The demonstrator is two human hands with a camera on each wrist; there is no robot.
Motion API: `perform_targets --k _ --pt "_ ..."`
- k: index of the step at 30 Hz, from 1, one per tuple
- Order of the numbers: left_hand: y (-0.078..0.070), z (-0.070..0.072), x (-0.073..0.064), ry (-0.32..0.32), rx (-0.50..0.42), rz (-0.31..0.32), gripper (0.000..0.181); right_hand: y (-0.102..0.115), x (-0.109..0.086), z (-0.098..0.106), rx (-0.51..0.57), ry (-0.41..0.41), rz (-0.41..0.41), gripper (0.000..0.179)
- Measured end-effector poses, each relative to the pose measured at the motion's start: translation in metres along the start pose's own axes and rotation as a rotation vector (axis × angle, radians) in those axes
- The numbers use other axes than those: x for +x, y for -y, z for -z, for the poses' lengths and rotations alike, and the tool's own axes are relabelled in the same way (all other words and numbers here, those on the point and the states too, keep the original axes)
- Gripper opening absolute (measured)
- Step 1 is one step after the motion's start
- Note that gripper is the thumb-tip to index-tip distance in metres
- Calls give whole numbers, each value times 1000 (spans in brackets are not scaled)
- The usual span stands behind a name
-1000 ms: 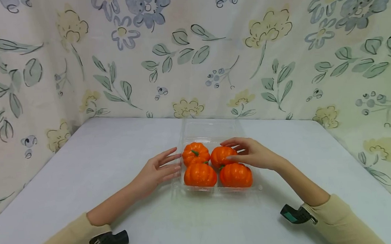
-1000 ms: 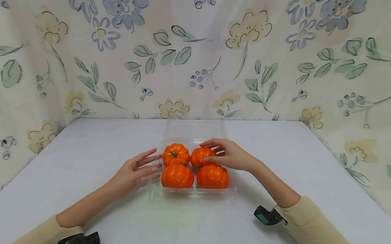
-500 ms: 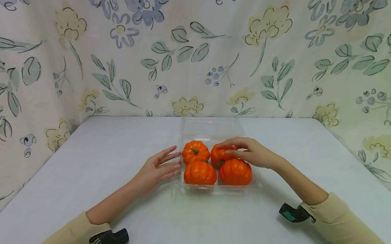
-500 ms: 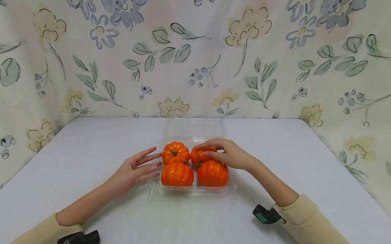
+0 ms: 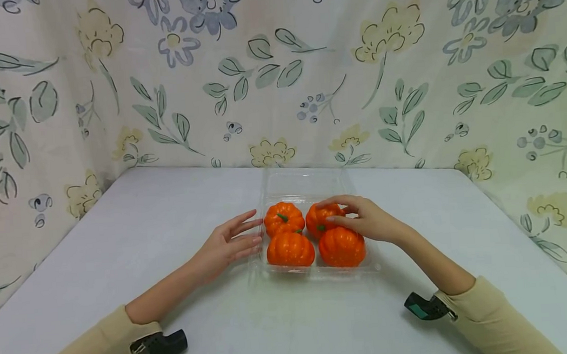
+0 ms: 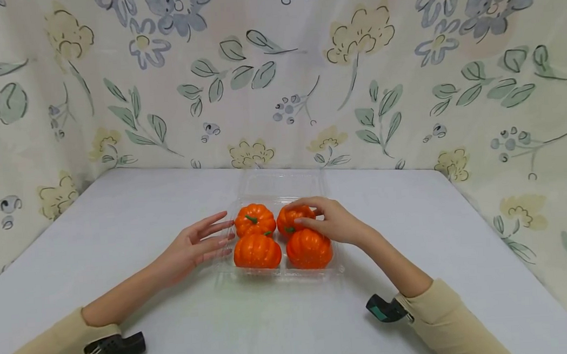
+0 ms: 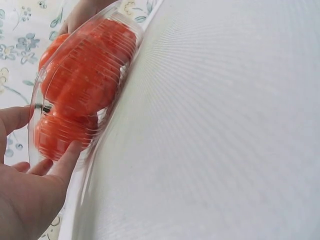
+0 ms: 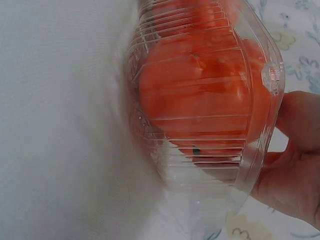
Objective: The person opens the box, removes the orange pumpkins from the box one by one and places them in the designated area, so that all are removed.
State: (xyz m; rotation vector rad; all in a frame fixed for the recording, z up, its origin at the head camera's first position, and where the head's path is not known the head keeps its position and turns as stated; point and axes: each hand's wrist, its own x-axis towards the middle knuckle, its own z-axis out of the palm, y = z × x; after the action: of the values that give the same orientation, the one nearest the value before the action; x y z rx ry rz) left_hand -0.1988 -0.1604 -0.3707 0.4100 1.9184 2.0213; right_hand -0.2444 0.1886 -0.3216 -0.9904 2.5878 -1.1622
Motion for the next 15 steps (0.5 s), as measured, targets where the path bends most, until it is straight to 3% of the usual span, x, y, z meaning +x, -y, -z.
perform_targets --k 15 --pt "0 0 -1 13 -1 -3 75 0 2 3 22 -26 -13 52"
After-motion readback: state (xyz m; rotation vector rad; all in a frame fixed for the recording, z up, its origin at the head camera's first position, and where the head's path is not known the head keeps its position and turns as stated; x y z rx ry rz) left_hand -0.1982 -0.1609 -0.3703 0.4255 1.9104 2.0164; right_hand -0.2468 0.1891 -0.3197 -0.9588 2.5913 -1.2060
